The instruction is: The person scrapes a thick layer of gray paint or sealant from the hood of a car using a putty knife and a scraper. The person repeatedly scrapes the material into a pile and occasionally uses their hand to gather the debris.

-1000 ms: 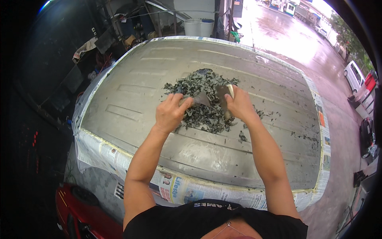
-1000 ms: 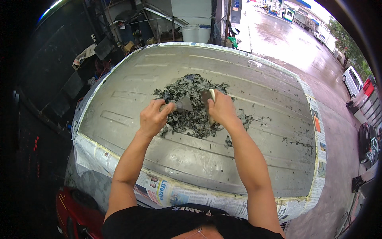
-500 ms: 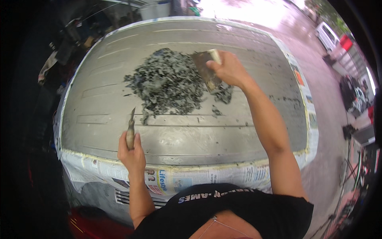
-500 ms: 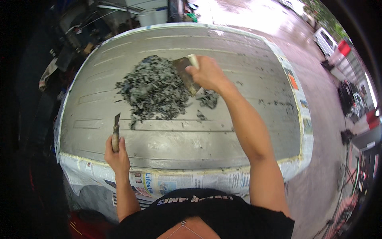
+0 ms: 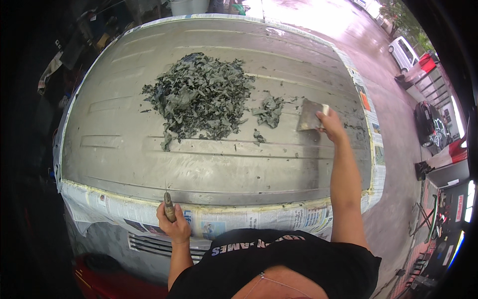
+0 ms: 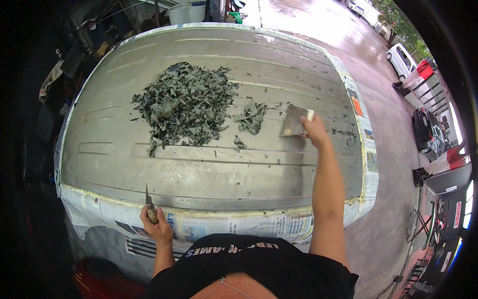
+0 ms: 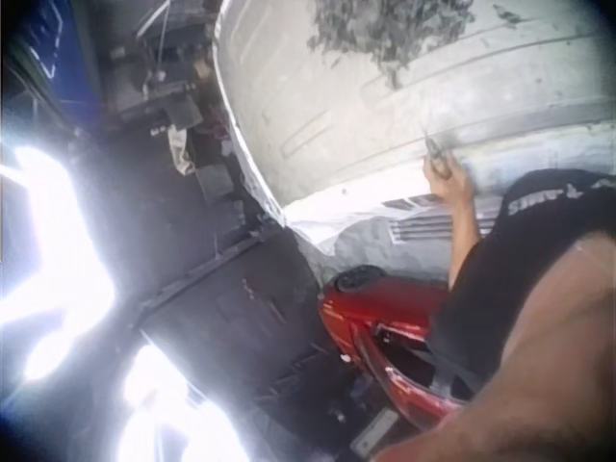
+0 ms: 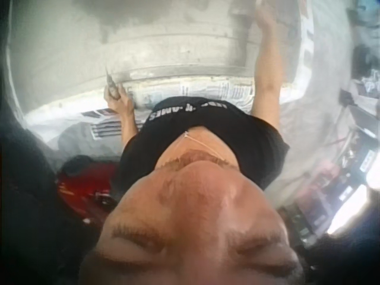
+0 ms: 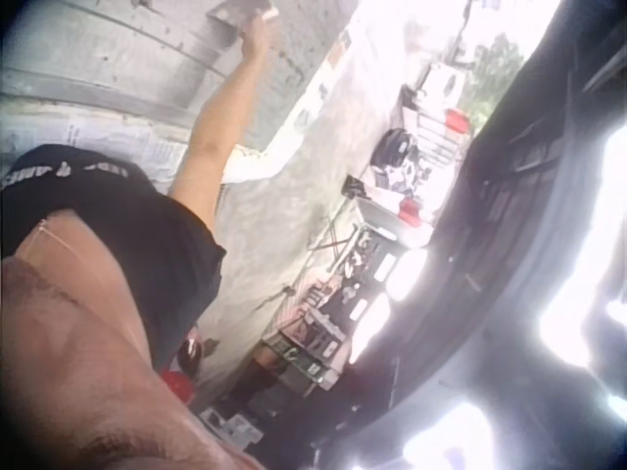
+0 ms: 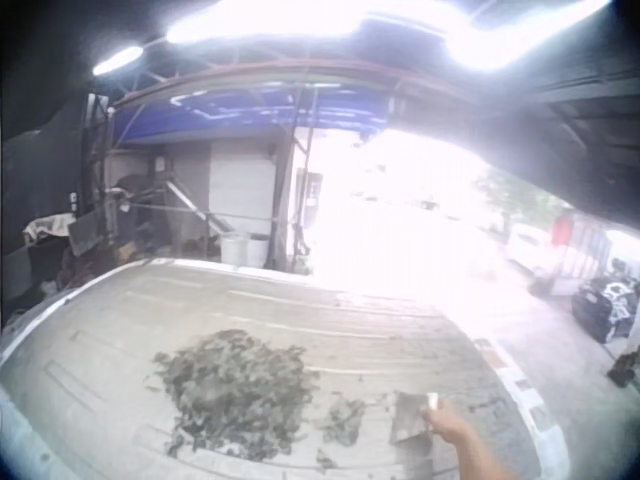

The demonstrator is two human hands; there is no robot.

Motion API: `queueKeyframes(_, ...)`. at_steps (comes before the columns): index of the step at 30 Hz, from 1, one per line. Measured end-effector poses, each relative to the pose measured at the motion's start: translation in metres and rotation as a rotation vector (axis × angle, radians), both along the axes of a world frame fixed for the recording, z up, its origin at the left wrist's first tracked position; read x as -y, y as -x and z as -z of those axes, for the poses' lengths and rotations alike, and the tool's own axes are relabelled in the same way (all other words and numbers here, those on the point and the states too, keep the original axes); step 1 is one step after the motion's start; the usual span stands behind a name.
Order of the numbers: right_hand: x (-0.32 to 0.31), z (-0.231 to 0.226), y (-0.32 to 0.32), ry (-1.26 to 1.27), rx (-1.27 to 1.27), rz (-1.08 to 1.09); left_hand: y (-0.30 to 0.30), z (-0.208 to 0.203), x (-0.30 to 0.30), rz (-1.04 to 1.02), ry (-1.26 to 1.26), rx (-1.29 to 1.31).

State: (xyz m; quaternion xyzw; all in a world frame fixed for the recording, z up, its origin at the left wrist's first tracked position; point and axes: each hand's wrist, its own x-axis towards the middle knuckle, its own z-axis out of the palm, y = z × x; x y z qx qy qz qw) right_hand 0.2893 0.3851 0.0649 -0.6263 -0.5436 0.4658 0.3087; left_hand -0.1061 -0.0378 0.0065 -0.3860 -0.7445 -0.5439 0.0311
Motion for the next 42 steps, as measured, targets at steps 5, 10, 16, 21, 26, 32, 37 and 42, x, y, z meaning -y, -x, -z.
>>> queueKeyframes(5,0.025,-0.014,0.16,-0.066,0.135,-0.192,0.004,0.009,-0.001,0.004,-0.02,-0.023)
queueKeyframes(10,0.022,-0.083,0.269,-0.367,0.307,-0.489,0.0,0.001,-0.007,-0.008,-0.045,-0.017)
queueKeyframes(16,-0.001,-0.165,0.239,-0.346,0.46,-0.479,0.002,-0.001,0.0,-0.06,-0.019,-0.049)
queueKeyframes(21,-0.036,-0.136,0.079,-0.172,0.047,-0.287,0.001,0.002,-0.005,-0.027,-0.039,-0.016)
queueKeyframes(26,-0.051,-0.081,-0.034,0.025,-0.017,-0.105,0.001,0.002,-0.007,0.001,-0.009,-0.028)
queueKeyframes(32,-0.115,-0.042,-0.097,0.073,0.483,-0.216,0.0,-0.001,-0.011,-0.012,0.022,-0.05)
queueKeyframes(37,-0.162,-0.051,-0.069,-0.113,0.838,-0.395,0.001,0.005,-0.01,-0.002,0.064,-0.089)
queueKeyframes(42,-0.175,-0.048,-0.009,-0.242,0.77,-0.596,-0.001,0.004,-0.009,-0.011,0.119,-0.141)
